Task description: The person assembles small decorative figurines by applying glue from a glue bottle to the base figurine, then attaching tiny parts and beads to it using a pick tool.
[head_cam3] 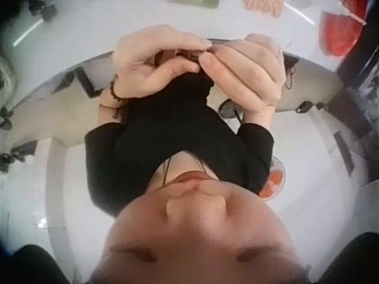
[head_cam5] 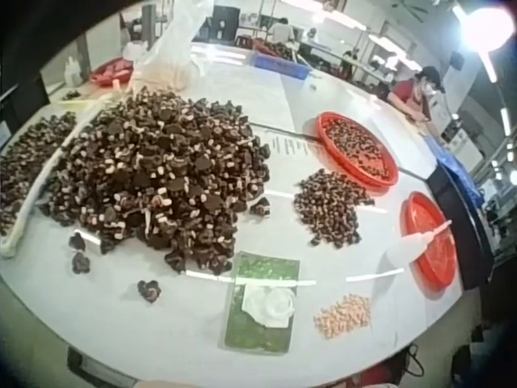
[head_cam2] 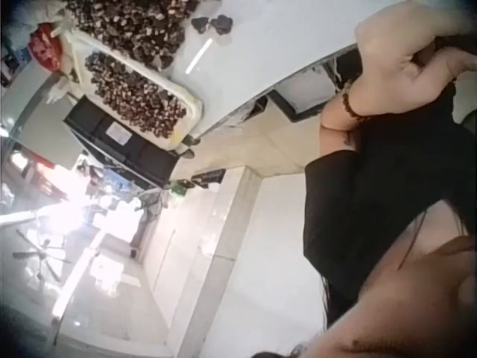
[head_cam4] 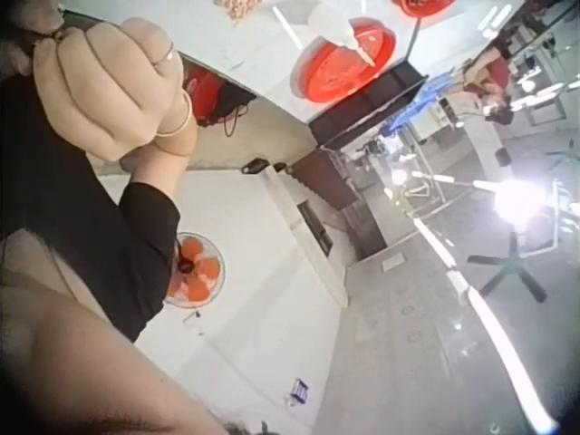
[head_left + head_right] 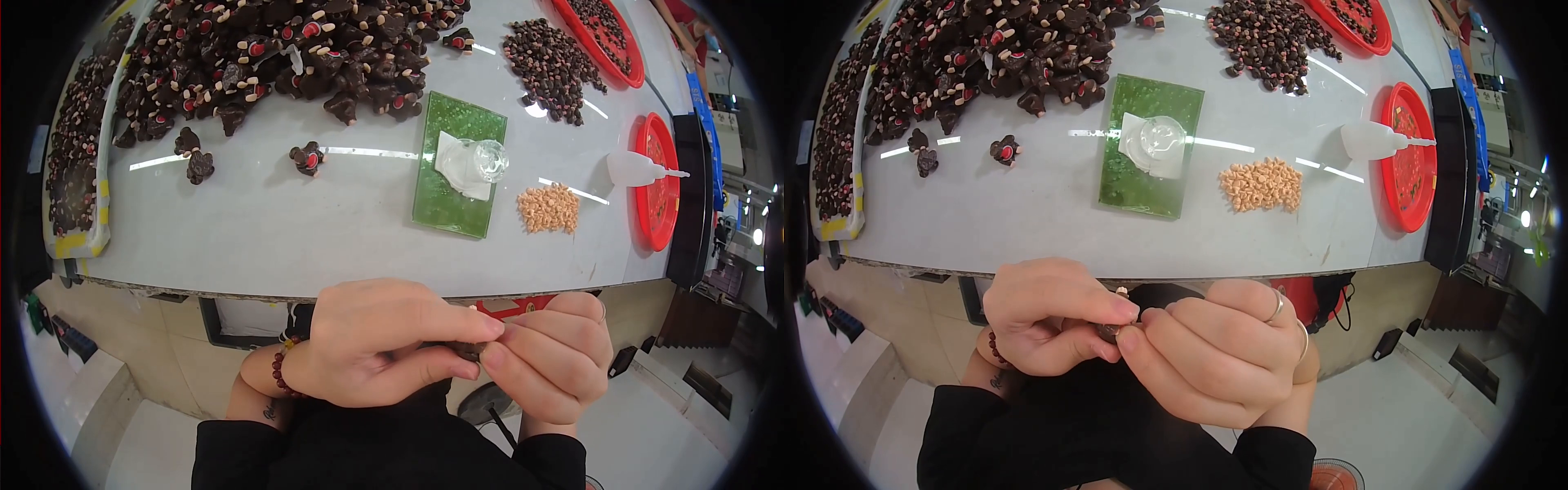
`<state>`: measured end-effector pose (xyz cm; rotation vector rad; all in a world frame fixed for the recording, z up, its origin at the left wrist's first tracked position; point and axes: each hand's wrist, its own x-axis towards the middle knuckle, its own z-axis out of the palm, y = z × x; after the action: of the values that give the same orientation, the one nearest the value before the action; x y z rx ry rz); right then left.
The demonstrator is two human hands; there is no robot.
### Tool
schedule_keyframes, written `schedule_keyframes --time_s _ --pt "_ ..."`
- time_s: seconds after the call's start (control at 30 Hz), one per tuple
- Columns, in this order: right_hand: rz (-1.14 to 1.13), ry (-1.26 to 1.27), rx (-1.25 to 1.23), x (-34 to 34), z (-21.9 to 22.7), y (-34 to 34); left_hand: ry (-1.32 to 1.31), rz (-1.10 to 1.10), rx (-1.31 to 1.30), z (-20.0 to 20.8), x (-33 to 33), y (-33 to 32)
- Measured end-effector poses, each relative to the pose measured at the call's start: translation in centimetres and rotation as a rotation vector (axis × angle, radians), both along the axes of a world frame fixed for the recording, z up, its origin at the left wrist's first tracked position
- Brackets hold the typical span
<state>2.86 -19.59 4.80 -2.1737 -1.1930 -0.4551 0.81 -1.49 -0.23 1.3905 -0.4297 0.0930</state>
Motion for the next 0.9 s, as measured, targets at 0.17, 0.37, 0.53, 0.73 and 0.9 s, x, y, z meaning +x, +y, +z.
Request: schedule_keyframes --time_s 0.17,0.37,0.53,0.73,0.9 --pt "0.003 0.013 0.025 -0.1 0.0 -0.1 -0.008 0.024 0.006 0.4 0.0 -0.3" --pt "0.006 0.046 0.085 -0.1 -0.3 0.2 -0.026 0.023 0.020 0.5 -0.1 0.0" --pt "-0.020 0.055 0.104 -0.1 -0.2 0.4 -0.033 0.008 0.021 0.5 0.2 0.1" --pt "-0.017 0.103 0.141 -0.1 -0.3 0.9 -0.022 0.062 0.035 0.8 -0.1 0.8" --pt "-0.191 0.079 0.086 -0.2 -0.7 -1.3 -0.031 0.729 0.141 -0.8 0.5 7.6"
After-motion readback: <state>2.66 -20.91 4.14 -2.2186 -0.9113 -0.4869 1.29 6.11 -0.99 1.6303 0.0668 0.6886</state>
